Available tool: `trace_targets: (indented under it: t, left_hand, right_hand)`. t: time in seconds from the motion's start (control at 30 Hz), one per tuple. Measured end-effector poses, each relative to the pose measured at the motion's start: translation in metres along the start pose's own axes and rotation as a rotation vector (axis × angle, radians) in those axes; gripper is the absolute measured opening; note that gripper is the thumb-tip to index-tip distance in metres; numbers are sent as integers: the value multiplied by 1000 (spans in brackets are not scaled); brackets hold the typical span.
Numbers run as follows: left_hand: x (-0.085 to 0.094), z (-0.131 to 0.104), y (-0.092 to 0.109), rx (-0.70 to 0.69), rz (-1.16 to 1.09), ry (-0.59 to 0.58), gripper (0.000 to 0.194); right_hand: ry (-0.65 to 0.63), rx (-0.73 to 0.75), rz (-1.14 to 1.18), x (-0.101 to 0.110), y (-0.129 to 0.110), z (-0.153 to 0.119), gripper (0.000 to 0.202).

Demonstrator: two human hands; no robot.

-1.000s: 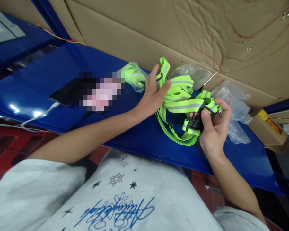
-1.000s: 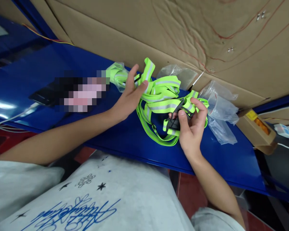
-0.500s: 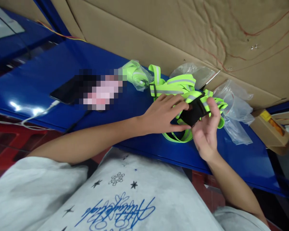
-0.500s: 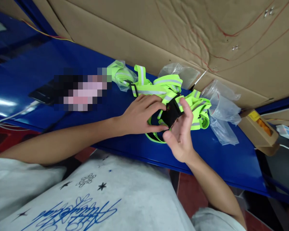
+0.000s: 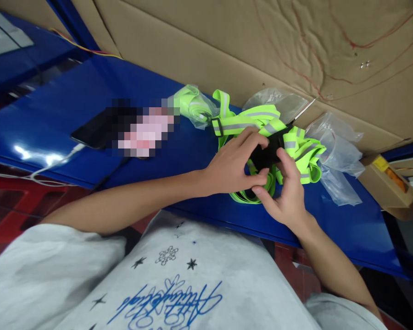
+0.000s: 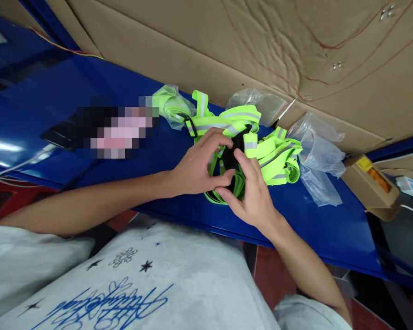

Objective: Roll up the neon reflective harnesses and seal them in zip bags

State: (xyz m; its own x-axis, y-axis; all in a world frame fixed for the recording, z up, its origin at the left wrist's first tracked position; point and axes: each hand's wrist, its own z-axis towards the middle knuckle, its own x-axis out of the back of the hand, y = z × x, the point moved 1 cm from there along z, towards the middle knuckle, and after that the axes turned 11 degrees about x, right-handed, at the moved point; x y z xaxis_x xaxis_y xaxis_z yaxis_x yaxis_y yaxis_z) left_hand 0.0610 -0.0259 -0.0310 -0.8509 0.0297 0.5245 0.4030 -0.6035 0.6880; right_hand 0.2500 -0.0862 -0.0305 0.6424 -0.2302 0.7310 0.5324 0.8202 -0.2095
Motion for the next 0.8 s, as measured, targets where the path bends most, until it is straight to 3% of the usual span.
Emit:
trace_targets:
  t: [0.2,0.3,0.57,0.8]
  left_hand:
    - [8,3,-1,-90,61,43,37]
    - [7,0,-2,-167,175,54,38]
    - [2,0,-9,-326,287,74,31]
    - [3,0,-10,-415,402,-33,27]
  right_hand:
    - [204,3,-197,10,-4,6,54]
    - [276,85,-371,13,-3,7,52]
    - [29,100,-405,3,0,7,67]
    - [-80,-9,-584,0,-1,4,78]
